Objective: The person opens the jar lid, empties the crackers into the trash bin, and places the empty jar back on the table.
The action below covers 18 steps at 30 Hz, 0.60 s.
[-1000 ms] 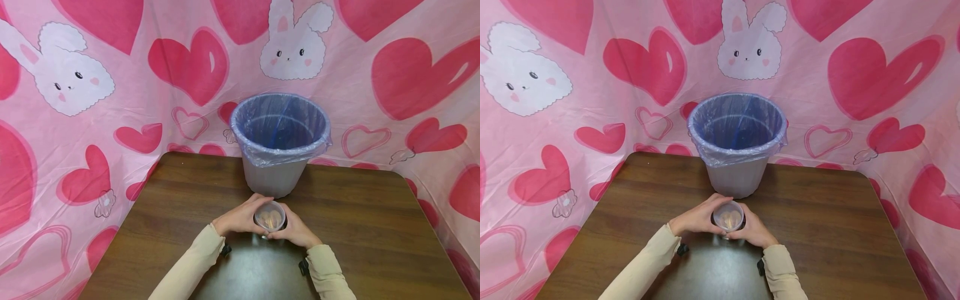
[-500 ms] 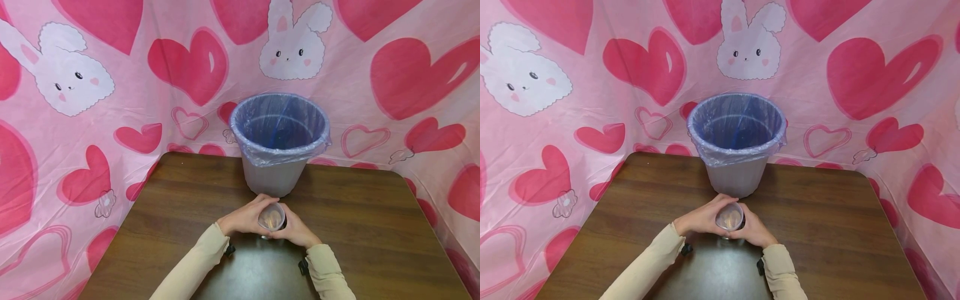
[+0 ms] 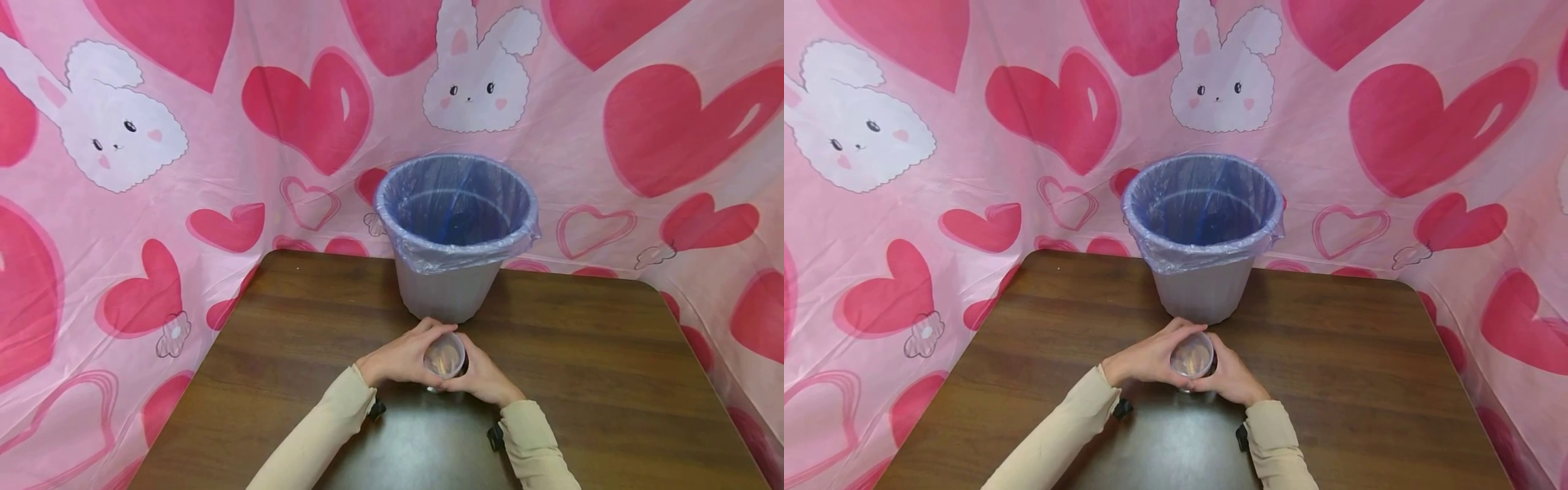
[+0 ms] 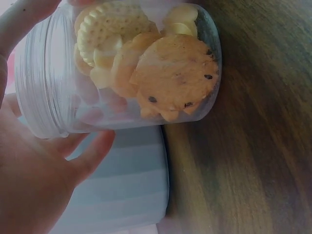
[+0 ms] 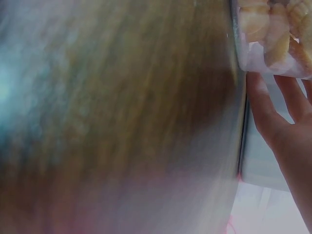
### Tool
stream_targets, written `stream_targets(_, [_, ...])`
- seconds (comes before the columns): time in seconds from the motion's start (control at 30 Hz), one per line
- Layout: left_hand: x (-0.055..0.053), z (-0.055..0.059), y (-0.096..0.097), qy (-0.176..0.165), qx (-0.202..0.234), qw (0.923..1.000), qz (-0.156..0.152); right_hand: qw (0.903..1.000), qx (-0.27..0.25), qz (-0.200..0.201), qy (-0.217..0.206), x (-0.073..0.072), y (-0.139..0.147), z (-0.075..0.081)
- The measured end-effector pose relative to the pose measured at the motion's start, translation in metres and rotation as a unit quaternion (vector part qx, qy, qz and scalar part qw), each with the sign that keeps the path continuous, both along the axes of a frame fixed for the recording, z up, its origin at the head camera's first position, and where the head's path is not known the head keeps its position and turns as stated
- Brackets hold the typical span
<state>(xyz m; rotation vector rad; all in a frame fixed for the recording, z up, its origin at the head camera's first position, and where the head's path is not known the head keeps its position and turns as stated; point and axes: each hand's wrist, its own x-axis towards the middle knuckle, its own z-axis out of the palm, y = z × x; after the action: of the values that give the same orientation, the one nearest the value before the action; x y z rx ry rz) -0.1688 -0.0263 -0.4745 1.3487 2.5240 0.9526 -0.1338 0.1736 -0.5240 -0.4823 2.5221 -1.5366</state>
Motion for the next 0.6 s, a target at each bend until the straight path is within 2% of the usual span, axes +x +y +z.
stream_targets(0.23, [0.0018, 0.0013, -0.0005, -0.004, -0.009, 0.9999, 0.011, 0.9999, -0.002, 0.007, 0.011, 0.0011, -0.0003, -0.0003])
stream_targets(0.6, [0.0025, 0.0007, -0.0046, 0.002, -0.003, 0.9999, 0.015, 0.9999, -0.01, 0.005, 0.003, -0.0001, -0.0001, -0.0003])
